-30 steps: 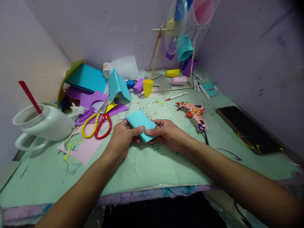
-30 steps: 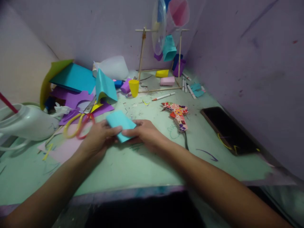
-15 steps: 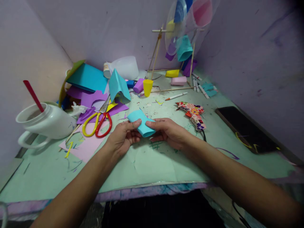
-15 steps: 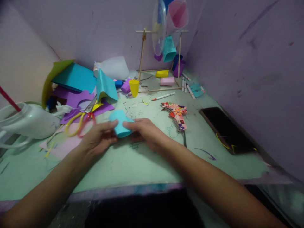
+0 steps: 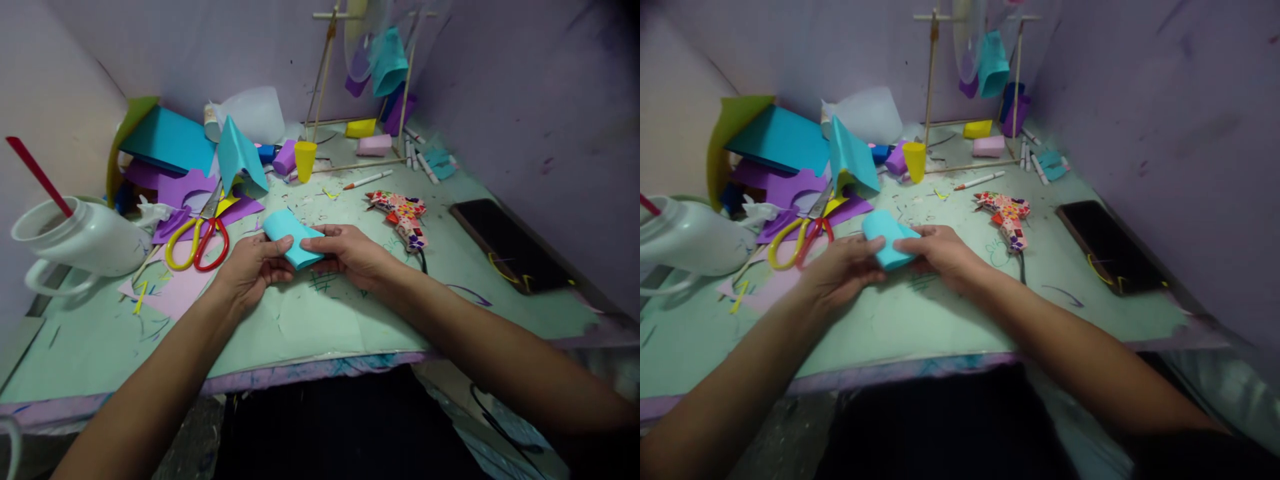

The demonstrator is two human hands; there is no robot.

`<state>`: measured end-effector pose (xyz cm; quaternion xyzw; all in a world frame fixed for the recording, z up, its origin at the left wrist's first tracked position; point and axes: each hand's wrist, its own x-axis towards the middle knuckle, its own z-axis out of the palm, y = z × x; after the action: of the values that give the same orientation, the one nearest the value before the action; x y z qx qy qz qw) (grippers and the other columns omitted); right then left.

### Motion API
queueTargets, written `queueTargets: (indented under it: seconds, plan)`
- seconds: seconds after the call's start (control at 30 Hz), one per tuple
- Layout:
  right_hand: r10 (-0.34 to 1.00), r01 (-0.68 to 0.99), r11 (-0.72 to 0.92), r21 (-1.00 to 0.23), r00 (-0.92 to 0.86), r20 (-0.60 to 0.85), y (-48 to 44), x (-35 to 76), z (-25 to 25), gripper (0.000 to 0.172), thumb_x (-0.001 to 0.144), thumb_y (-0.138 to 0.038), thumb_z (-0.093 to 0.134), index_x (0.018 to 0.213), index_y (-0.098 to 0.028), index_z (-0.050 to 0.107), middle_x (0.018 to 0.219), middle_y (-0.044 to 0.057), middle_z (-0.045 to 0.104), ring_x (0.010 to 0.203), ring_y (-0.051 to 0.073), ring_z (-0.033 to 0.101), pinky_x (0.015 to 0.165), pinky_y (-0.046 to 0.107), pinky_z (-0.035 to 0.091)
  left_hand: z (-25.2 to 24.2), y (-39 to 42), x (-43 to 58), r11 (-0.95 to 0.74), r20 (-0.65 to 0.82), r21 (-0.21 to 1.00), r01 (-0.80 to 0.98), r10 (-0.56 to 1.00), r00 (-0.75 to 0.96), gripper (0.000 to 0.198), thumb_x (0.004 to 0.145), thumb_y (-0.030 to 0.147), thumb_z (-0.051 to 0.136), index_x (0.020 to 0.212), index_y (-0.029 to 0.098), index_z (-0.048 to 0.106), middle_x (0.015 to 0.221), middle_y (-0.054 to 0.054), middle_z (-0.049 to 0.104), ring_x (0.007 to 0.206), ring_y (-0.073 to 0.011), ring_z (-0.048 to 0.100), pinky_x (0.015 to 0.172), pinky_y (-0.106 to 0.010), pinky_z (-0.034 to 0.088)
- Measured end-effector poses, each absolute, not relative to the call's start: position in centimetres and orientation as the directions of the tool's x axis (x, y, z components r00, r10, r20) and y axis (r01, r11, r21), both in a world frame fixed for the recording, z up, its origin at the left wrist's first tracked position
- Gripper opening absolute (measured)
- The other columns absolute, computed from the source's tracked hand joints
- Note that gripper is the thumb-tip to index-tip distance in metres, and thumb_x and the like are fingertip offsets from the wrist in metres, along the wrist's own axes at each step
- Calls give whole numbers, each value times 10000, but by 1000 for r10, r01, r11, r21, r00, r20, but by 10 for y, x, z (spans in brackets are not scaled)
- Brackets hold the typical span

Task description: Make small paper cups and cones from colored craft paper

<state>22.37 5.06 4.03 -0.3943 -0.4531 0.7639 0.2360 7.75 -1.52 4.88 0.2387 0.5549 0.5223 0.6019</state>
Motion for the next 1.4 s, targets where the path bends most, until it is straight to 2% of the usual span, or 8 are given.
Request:
queueTargets:
  seconds: [0.17,0.3,0.43,0.93,1.03,1.17,1.33,1.4]
  plan:
    - [820,5,-340,-940,-487,-299,50,223,40,230,691,-188,717,905,-161,638,758,24,669,550,107,599,464,201,506,53,-19,83,326,-371,892,-312,924,-95,288,585,190,763,807,108,598,572,-11,626,451,-114,568,394,-199,495]
    - [752,2,-446,-895,-542,-376,50,222,42,136,705,-154,696,827,-146,637,702,25,664,538,108,609,469,198,523,51,-17,83,368,-411,874,-316,909,-77,245,573,96,721,770,106,576,517,5,594,401,-95,532,352,-170,451]
    - [691,44,-533,-845,-553,-465,51,223,45,56,739,-145,664,771,-142,618,621,19,651,496,107,603,423,188,498,49,-15,82,430,-479,836,-340,875,-72,186,608,95,676,768,100,583,541,-24,616,413,-102,555,368,-172,461]
    - [682,54,-548,-835,-549,-483,50,223,45,79,726,-143,675,732,-147,596,624,17,653,502,106,606,407,180,459,48,-14,80,457,-500,832,-313,863,-70,160,593,103,668,737,106,598,499,-27,597,390,-107,538,351,-173,442]
    - [703,18,-489,-872,-584,-406,50,225,43,85,717,-154,678,755,-167,603,644,4,656,521,108,604,444,194,479,49,-16,80,413,-455,868,-277,884,-109,187,649,249,692,754,112,620,538,-44,621,410,-131,562,344,-192,439]
    - [771,-26,-286,-958,-599,-214,51,226,37,150,689,-173,699,817,-178,622,705,-2,661,561,102,589,477,189,469,50,-19,78,285,-311,949,-137,922,-233,297,631,366,737,810,147,646,678,-22,643,512,-125,579,387,-192,438]
    - [778,8,-252,-968,-593,-208,53,228,35,131,654,-222,713,731,-168,621,658,-5,631,548,104,562,487,202,459,53,-19,72,314,-276,946,87,915,-295,339,649,446,723,554,147,595,464,0,537,425,-109,488,365,-190,343]
    - [769,7,-214,-977,-616,-173,53,228,34,142,642,-218,708,729,-173,606,639,-13,623,552,111,566,520,218,464,55,-20,70,251,-198,960,126,924,-327,313,637,422,747,577,145,617,481,6,551,426,-98,471,379,-190,325]
